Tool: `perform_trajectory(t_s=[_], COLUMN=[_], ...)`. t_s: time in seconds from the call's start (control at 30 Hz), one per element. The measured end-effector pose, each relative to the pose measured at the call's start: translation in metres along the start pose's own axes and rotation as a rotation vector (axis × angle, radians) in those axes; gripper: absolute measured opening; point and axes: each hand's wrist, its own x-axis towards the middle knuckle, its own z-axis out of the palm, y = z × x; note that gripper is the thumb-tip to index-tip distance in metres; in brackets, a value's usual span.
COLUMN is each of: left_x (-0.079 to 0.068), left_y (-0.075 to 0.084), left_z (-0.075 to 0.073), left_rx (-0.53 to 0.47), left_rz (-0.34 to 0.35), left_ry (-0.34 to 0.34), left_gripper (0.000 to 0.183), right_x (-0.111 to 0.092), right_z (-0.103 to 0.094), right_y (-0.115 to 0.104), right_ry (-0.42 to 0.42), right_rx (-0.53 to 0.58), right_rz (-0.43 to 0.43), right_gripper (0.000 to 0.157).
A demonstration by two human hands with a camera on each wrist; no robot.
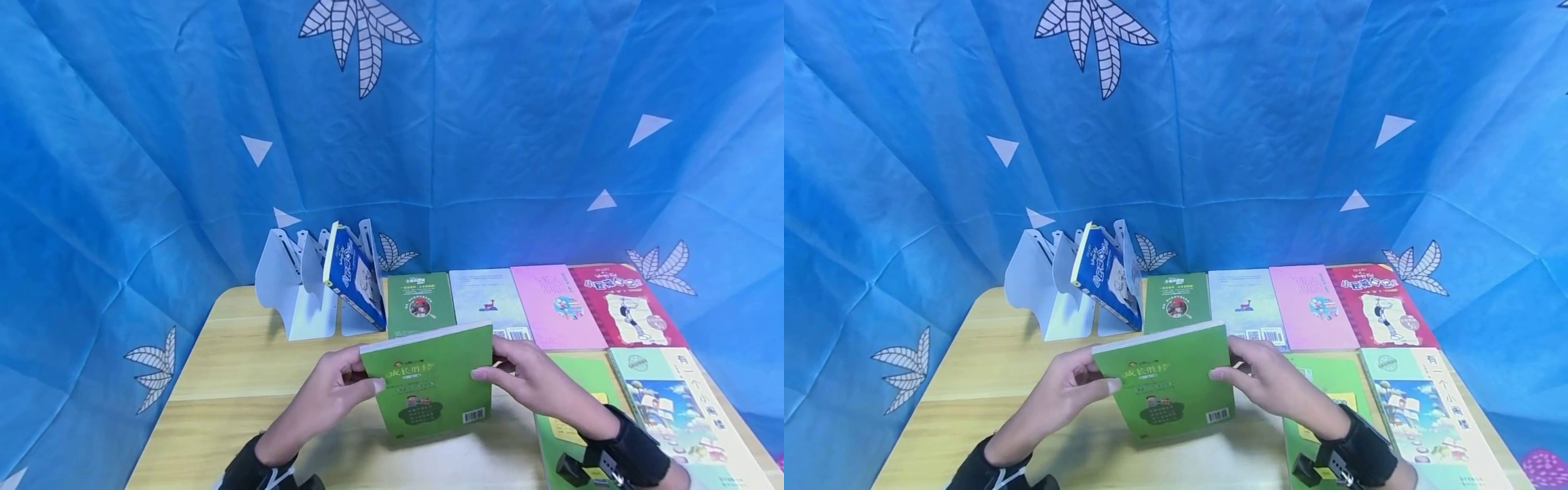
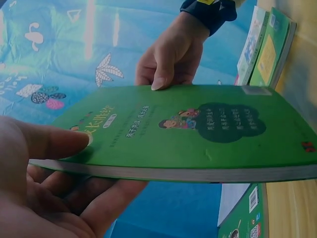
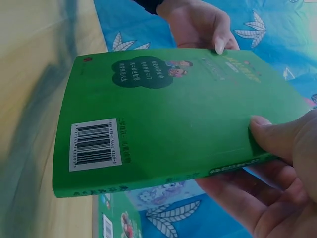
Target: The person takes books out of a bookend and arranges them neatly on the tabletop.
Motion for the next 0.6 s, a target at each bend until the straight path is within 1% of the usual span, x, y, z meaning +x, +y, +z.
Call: perform_trajectory(t_s=[0.17,0.3,0.37,0.43,0.53,0.6], left_x=[0.002,0.004,0.006,0.008,0.010,0.012], left_y=[-0.001,-0.001,-0.001,-0.001,-0.001,-0.001], left_z=[0.001,0.001,0.001,0.001,-0.001,-0.001], left_rx=[-0.007,-0.023,-0.049,-0.079,-0.124,-0.142], left_rz=[-0.029,-0.064,-0.077,-0.086,-0.098,-0.110], left_ry=[0.004,0.010,0.010,0.016,0.040,0.062], left_gripper=[0.042,0.044,0.048,0.053,0.062,0.065], right_x=[-0.002,-0.005,-0.006,-0.007,-0.009,-0.010], right_z=[0.001,0.001,0.001,0.001,0.002,0.002], right_y=[-0.003,-0.005,-0.007,-0.008,-0.010,-0.010], right_ry=[0.032,0.038,0.037,0.026,0.006,-0.009], right_rx=[-0.072,-0.098,-0.095,-0.078,-0.046,-0.027], right_rz=[-0.010,0.003,0.020,0.039,0.061,0.074], right_gripper=[0.029,0.032,0.035,0.033,0.029,0.023])
